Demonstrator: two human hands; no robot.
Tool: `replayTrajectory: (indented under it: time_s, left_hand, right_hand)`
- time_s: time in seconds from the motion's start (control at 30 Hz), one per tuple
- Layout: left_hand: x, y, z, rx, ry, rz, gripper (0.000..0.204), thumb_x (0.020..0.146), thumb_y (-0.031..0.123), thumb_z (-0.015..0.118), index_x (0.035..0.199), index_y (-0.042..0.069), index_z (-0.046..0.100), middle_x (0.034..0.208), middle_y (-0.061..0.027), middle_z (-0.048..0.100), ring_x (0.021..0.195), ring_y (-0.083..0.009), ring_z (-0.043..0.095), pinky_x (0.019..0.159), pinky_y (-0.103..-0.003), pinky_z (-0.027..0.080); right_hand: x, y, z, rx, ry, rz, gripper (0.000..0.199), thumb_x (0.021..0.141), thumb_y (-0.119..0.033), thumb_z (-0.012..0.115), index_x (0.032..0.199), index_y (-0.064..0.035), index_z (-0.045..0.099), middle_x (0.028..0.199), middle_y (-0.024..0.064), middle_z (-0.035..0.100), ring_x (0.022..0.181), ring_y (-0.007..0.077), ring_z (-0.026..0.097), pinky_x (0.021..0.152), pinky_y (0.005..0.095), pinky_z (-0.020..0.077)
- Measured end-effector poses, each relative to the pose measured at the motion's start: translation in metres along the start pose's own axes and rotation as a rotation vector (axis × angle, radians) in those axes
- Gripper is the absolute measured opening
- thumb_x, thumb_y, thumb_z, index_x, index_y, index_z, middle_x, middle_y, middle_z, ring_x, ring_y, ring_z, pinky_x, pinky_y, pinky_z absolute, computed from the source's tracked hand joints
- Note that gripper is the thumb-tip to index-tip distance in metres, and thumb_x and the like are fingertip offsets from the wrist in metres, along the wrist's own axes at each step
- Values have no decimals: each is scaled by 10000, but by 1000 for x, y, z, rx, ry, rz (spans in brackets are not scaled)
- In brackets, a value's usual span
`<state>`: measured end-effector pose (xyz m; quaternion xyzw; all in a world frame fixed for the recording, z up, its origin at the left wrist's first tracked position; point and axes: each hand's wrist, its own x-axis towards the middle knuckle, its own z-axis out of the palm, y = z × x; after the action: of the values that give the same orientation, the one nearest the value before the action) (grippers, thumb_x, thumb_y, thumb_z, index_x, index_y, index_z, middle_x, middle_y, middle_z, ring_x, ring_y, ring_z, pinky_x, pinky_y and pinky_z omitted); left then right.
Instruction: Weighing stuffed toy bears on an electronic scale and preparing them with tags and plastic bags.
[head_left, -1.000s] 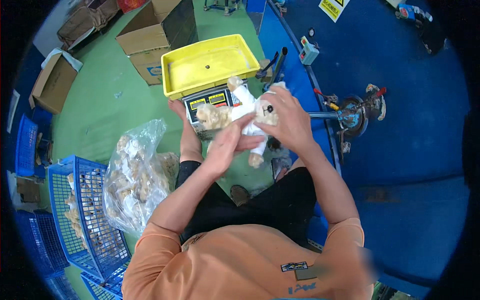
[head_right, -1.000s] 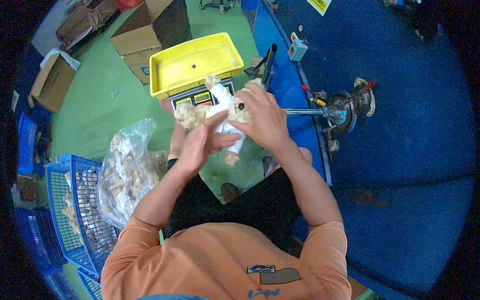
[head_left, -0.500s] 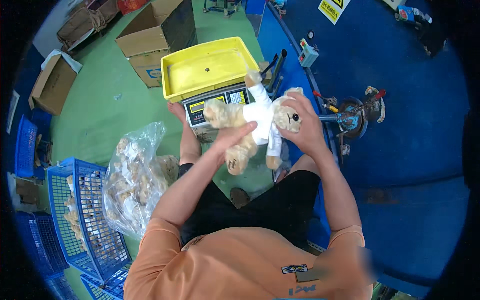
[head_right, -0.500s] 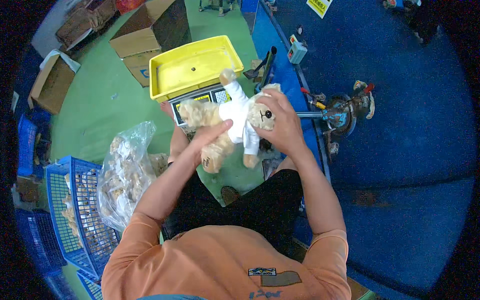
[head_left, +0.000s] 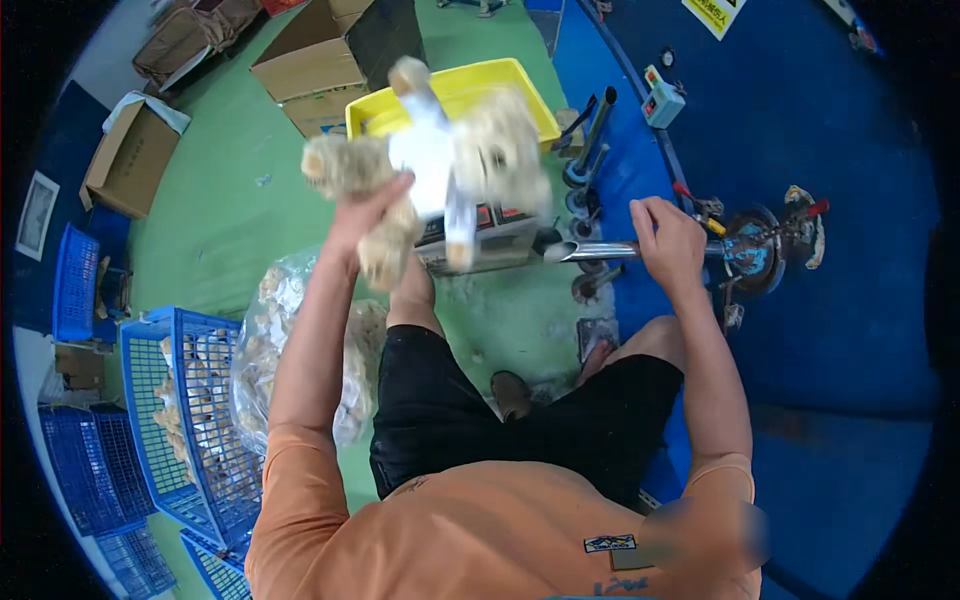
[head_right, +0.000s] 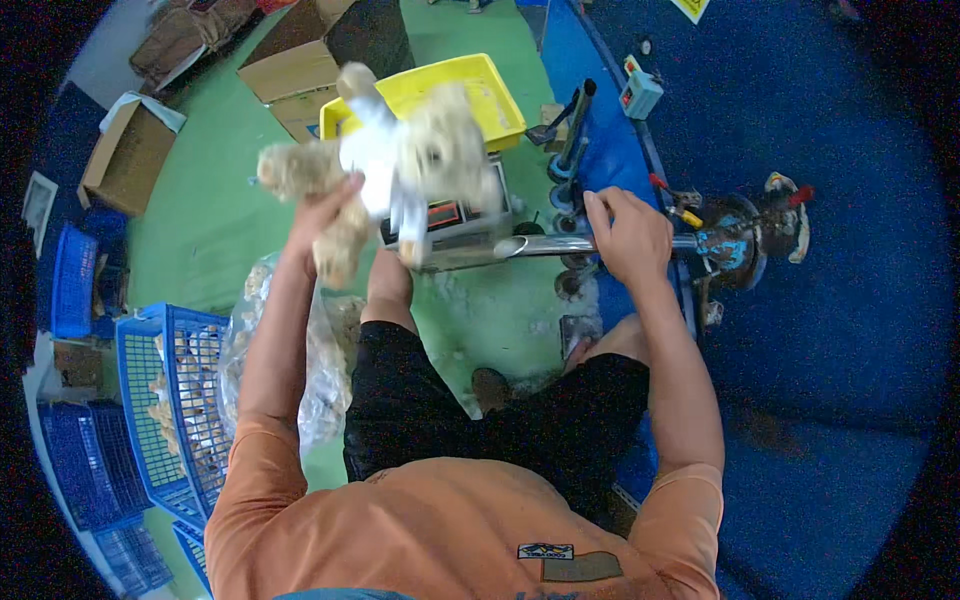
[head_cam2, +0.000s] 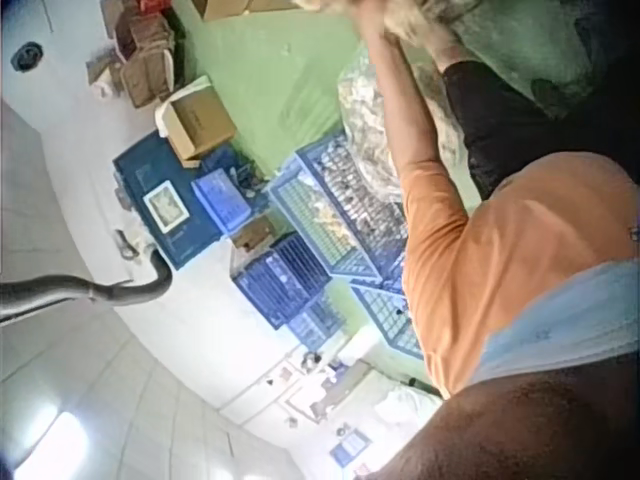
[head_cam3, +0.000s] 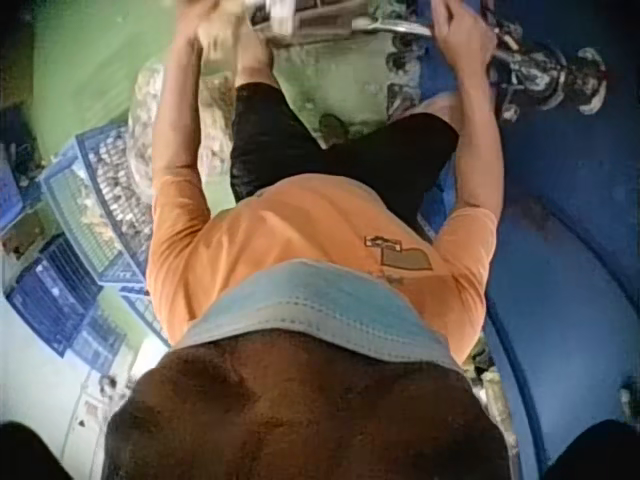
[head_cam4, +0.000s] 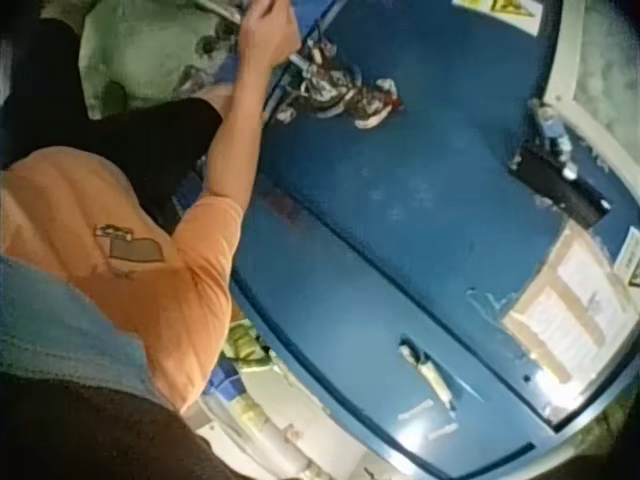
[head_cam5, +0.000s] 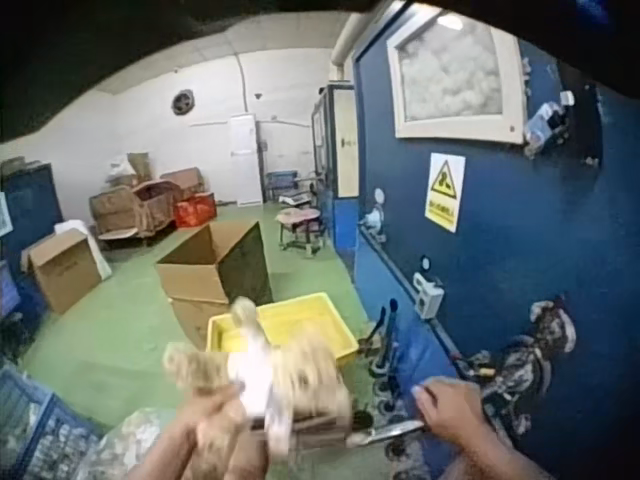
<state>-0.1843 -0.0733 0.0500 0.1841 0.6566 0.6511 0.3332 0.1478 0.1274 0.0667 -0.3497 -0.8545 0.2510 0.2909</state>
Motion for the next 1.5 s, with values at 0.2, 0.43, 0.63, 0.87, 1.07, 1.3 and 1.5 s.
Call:
replayTrajectory:
  time_s: [0.2,0.43,0.63,0.87,1.07,1.3,1.5]
  left_hand:
    - [67,-22,-9,73,222,293,509,837,205,766,1226,-75,596,1097,-178,672,905,-230,657,753,-321,549]
    - [84,-63,-30,532,489,584,482,886,198,659,1289,-46,556,1183,-231,634,998,-302,637,855,-377,528]
    - [-52,-189,-11,532,323,368,364,926,170,622,1233,-22,579,1105,-192,660,976,-304,643,865,-370,520]
    - [-100,-210,6,466,114,131,284,900,116,647,1148,-23,630,986,-139,683,864,-221,633,810,-318,517]
    - [-30,-99,-19,394,341,443,377,878,131,693,1209,-24,602,975,-148,668,847,-215,624,789,-324,520]
    - [52,-29,-1,700,334,606,493,799,195,771,1227,0,623,953,-142,691,815,-245,648,721,-354,524]
    - [92,-31,12,906,176,444,485,753,295,782,1139,20,680,923,-170,712,797,-305,672,704,-387,528]
  right_hand:
    - [2,0,6,-388,31,-25,279,977,-356,546,956,-109,673,811,79,705,671,334,635,614,409,481]
    - [3,-3,8,-420,53,-60,337,990,-382,518,873,-99,657,712,81,695,599,361,612,573,450,460]
    - [2,1,6,-420,53,-41,360,993,-395,505,869,-89,648,711,113,692,604,391,612,573,477,457]
    - [-2,6,9,-507,37,-33,375,998,-399,494,870,-78,641,718,149,685,625,429,601,579,499,453]
    - [4,-5,4,-486,23,16,368,999,-391,495,866,-80,639,716,147,683,623,431,598,573,501,443]
    - [4,-3,8,-474,49,29,349,995,-384,505,867,-91,644,706,125,685,621,413,609,567,487,441]
    - [3,-1,9,-493,72,5,330,985,-377,520,872,-96,650,702,106,690,616,396,614,563,471,447]
